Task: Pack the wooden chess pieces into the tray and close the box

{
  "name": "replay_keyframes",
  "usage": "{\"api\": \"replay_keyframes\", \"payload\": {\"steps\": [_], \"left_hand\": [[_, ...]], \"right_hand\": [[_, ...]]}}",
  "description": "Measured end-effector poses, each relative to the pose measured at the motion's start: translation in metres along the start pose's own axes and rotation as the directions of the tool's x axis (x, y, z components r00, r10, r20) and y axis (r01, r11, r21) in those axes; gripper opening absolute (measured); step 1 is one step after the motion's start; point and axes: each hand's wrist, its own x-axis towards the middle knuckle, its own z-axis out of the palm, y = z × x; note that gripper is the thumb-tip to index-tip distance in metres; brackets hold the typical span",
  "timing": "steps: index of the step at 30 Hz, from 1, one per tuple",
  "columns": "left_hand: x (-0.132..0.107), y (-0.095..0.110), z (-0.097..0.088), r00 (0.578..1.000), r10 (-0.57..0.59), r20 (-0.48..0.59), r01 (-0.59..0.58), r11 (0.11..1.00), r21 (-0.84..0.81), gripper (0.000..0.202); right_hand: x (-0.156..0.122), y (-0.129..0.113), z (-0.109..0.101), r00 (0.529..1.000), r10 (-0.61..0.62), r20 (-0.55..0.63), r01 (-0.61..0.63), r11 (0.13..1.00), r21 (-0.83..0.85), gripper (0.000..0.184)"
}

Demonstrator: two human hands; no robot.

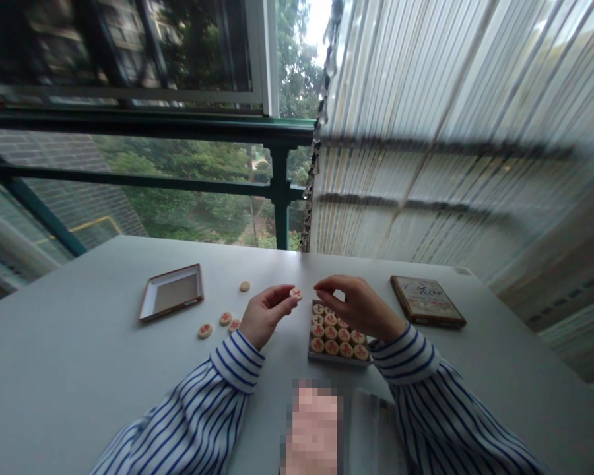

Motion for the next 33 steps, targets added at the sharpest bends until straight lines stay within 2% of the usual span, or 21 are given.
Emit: {"api": "replay_keyframes", "payload": {"steps": [13,21,27,33], "left_hand": [[-0.005,-0.019,0.009,0.999,-0.035,-0.041,0.031,0.996,-0.089,0.041],[-0.009,-0.023,0.014,0.997,-0.075,0.003,0.075,0.981,-0.177,0.041],[-0.01,-0.027,0.014,0.996,-0.064,0.067,0.076,0.98,-0.184,0.036],[-0.01,-0.027,0.015,0.995,-0.086,0.047,0.093,0.981,-0.173,0.035]], "right_hand": [[-0.001,0.008,0.01,0.997,0.042,0.066,-0.04,0.999,-0.028,0.018],[-0.001,0.009,0.017,0.987,0.063,0.15,-0.059,0.998,-0.032,0.02],[-0.002,0.011,0.022,0.984,0.067,0.166,-0.063,0.998,-0.03,0.021],[-0.002,0.01,0.024,0.978,0.072,0.197,-0.082,0.996,0.041,0.021]]}}
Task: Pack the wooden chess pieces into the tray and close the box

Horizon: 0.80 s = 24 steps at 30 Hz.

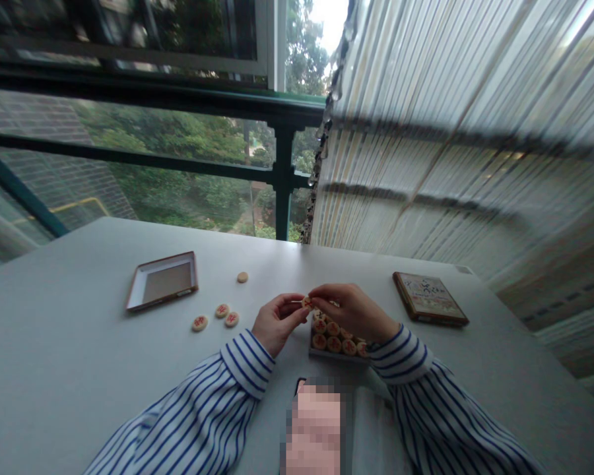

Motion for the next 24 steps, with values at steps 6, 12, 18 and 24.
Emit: {"api": "replay_keyframes", "payload": {"steps": [6,12,18,24], "left_hand": [[-0.0004,-0.0006,-0.0004,1.0,0.009,0.004,-0.009,0.999,0.039,0.034],[-0.0001,-0.0007,-0.0001,1.0,0.011,0.012,-0.012,0.999,0.051,0.034],[-0.0004,-0.0003,-0.0011,0.999,0.05,0.003,-0.05,0.996,0.079,0.033],[0.0,0.0,-0.0017,0.999,0.052,-0.013,-0.05,0.996,0.079,0.036]], "right_hand": [[0.0,0.0012,0.0,1.0,0.013,0.002,-0.013,1.0,0.027,0.022],[0.0001,0.0007,-0.0013,1.0,0.017,0.016,-0.017,0.999,0.032,0.023],[0.0006,-0.0001,-0.0003,0.999,0.031,0.021,-0.033,0.995,0.09,0.022],[-0.0002,0.0015,0.001,0.999,0.045,0.029,-0.049,0.988,0.146,0.022]]}}
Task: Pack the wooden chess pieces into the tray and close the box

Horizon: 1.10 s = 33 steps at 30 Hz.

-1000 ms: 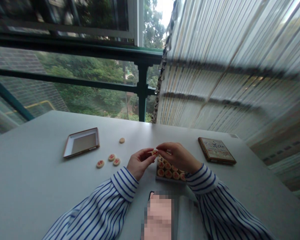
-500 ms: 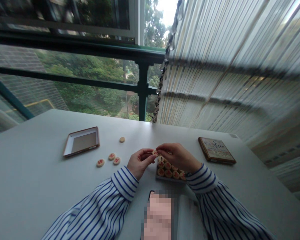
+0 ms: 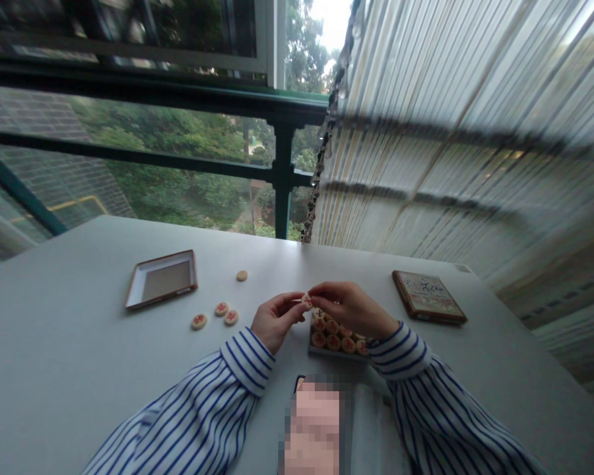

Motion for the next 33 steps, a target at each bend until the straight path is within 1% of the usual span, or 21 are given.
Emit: {"api": "replay_keyframes", "payload": {"steps": [7,15,22,26,29,33], "left_hand": [[-0.0003,-0.0001,-0.0001,0.999,0.009,-0.031,-0.01,1.0,-0.009,0.033],[-0.0016,0.0013,0.0002,1.0,0.016,-0.02,-0.017,1.0,-0.013,0.031],[-0.0019,0.0034,0.001,1.0,-0.009,-0.027,0.008,1.0,-0.024,0.032],[-0.0004,0.0021,0.0004,1.0,-0.005,-0.02,0.005,1.0,-0.008,0.034],[0.0004,0.0004,-0.0007,0.999,0.0,-0.032,0.0,1.0,0.007,0.034],[0.0003,-0.0007,-0.0016,0.999,0.015,-0.046,-0.014,1.0,0.019,0.032]], "right_hand": [[0.0007,-0.0012,-0.0005,1.0,0.02,0.002,-0.02,0.999,0.029,0.022],[0.0009,0.0002,0.0013,0.998,0.058,-0.007,-0.058,0.996,0.074,0.02],[0.0009,0.0027,0.0032,0.996,0.09,0.005,-0.09,0.992,0.089,0.026],[0.001,0.0012,0.0037,0.994,0.107,0.017,-0.108,0.988,0.11,0.03],[0.0007,0.0003,0.0039,0.994,0.1,0.034,-0.104,0.986,0.134,0.03],[0.0,0.0014,0.0046,0.994,0.105,0.026,-0.107,0.99,0.088,0.03]]}}
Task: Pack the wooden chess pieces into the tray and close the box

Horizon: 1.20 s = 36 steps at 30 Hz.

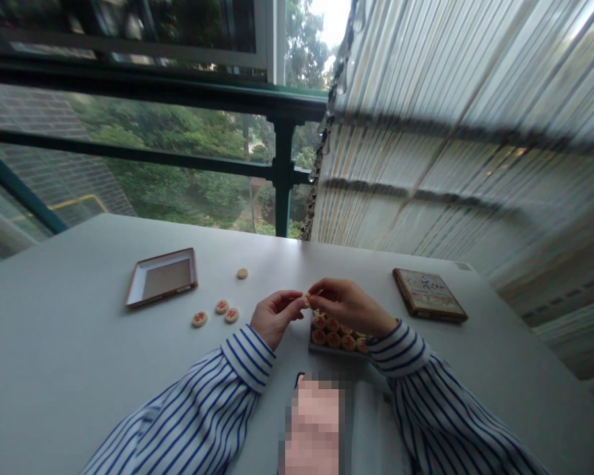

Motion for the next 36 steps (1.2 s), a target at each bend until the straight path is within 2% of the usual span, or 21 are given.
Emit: {"api": "replay_keyframes", "payload": {"steps": [13,19,29,36], "left_hand": [[-0.0003,-0.0057,-0.001,0.999,0.019,0.034,-0.019,1.0,0.012,0.033],[-0.0008,-0.0017,0.0012,1.0,0.018,0.014,-0.018,1.0,0.02,0.034],[-0.0003,0.0015,0.0003,1.0,-0.021,-0.022,0.021,1.0,-0.016,0.032],[-0.0009,0.002,0.0006,1.0,-0.004,-0.024,0.003,1.0,-0.015,0.031]], "right_hand": [[-0.0003,-0.0075,-0.0015,1.0,0.005,-0.031,-0.008,0.997,-0.079,0.022],[0.0004,-0.0056,0.001,0.999,-0.008,-0.05,0.003,0.996,-0.092,0.019],[-0.0019,-0.0084,-0.0001,0.992,-0.124,-0.002,0.123,0.985,-0.125,0.021],[-0.0008,-0.0067,0.0,0.983,-0.179,-0.051,0.159,0.95,-0.269,0.023]]}}
